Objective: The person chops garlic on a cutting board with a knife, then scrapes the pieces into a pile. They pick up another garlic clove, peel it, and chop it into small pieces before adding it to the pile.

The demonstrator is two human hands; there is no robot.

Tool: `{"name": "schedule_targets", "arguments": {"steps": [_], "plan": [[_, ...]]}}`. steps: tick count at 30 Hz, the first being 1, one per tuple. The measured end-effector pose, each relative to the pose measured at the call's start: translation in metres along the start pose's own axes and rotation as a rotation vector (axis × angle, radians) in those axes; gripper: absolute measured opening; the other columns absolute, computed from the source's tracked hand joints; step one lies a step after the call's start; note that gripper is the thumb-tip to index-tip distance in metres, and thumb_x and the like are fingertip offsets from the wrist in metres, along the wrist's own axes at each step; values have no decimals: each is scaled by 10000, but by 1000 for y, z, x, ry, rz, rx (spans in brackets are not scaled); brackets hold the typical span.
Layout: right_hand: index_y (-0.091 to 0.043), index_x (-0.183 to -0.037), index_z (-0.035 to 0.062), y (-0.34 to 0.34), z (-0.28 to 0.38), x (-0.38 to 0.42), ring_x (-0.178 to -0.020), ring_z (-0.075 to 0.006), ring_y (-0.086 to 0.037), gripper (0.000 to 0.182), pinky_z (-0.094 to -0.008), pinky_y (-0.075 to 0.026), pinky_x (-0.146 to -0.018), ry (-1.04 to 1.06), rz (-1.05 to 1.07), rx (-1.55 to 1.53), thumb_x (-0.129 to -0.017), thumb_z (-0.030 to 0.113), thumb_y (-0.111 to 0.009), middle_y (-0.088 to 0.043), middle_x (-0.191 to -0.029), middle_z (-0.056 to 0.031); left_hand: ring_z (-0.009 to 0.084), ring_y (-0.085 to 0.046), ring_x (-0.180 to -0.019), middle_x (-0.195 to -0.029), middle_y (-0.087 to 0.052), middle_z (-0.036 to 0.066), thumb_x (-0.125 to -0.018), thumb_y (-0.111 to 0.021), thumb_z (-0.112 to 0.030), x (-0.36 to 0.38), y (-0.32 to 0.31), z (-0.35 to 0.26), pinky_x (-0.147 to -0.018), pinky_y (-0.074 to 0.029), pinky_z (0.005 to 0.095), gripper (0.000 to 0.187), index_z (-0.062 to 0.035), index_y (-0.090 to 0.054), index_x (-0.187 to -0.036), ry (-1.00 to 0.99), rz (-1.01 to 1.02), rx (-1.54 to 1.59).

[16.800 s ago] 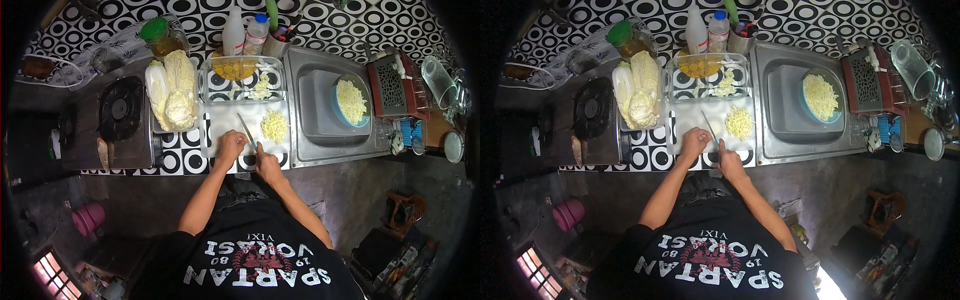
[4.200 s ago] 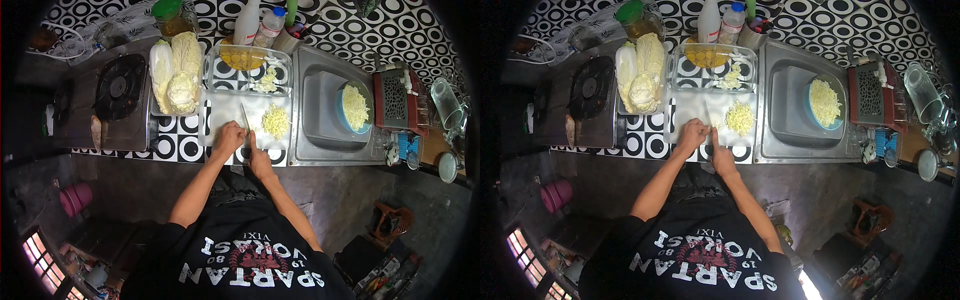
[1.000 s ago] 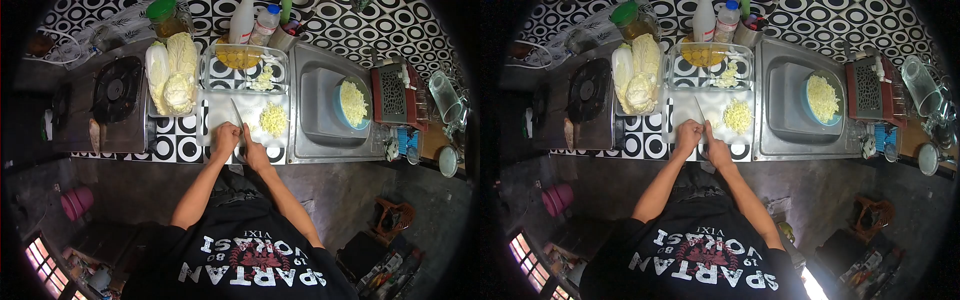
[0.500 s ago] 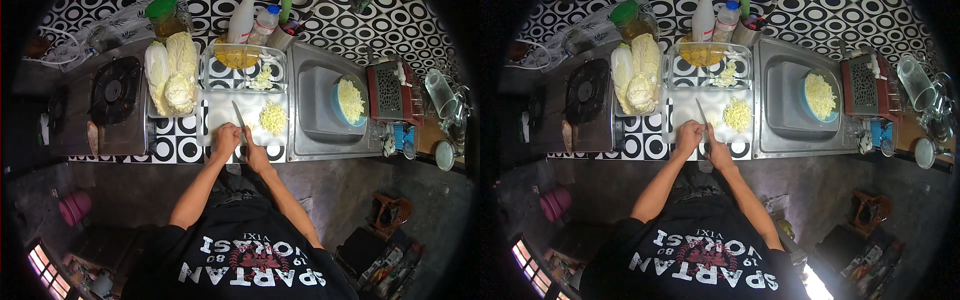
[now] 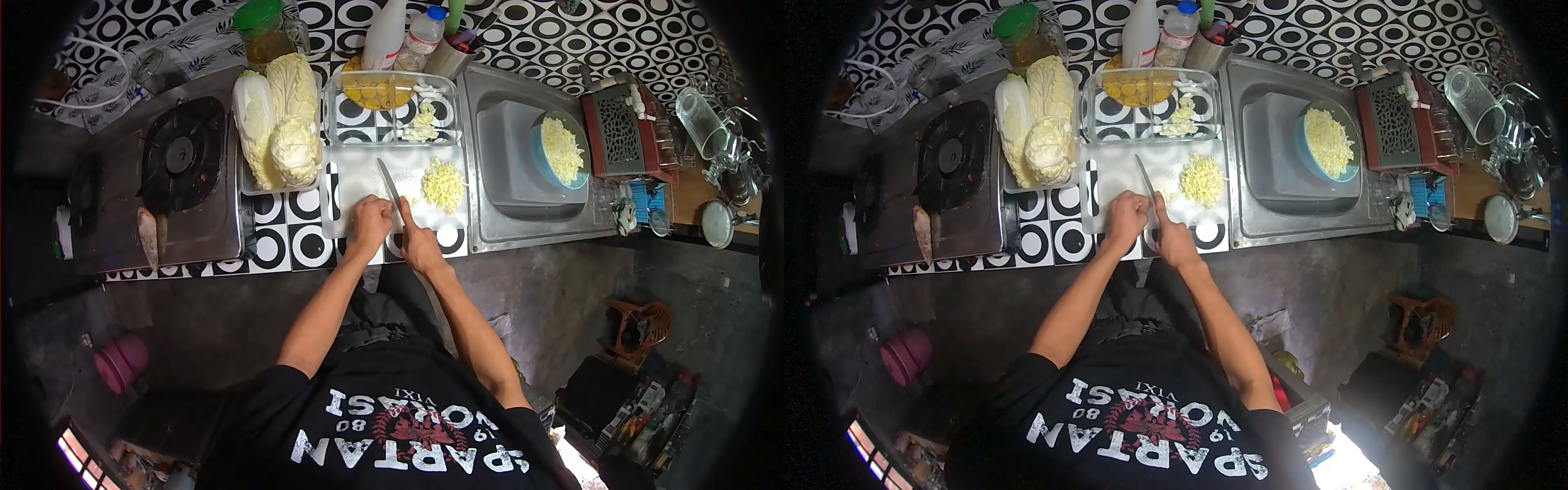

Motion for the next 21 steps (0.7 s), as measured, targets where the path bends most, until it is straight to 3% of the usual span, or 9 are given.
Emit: {"name": "schedule_targets", "arguments": {"steps": [10,15,18,21], "plan": [[-62,-1443,129,-17,0,5,-605,-412,-577,892,-485,-451,-606,-20,-12,-40,-687,-55,-498,-577,-630,-222,347,-584,-653,-726,-593,186,-677,-570,13,0,5,-9,-592,-458,392,83,6,-640,-721,-84,-17,3],[-66,-1444,133,-23,-1,-2,-605,-416,-580,894,-483,-452,-592,2,-118,86,-686,-43,-506,-570,-618,-235,351,-588,-660,-733,-596,196,-687,-569,8,-1,5,-12,-601,-464,389,82,18,-639,-728,-19,38,-59],[-78,-1444,133,-15,-1,-9,-600,-426,-574,875,-491,-442,-581,-46,-75,35,-701,-35,-507,-561,-616,-254,341,-591,-660,-739,-602,184,-687,-579,8,1,2,-10,-618,-477,381,94,4,-650,-749,-42,15,-90],[-118,-1441,137,5,-2,4,-602,-437,-564,799,-499,-423,-581,40,-99,-216,-749,-26,-483,-566,-639,-253,315,-600,-656,-742,-609,167,-680,-617,-25,2,2,-12,-632,-490,369,143,-20,-672,-812,-64,4,-125]]}}
Point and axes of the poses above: each hand's wrist, its own x-axis away from the middle knuckle, its own y-axis out of the back of the hand, z = x × y, the point moved 9 cm from there along -x, towards the middle knuckle
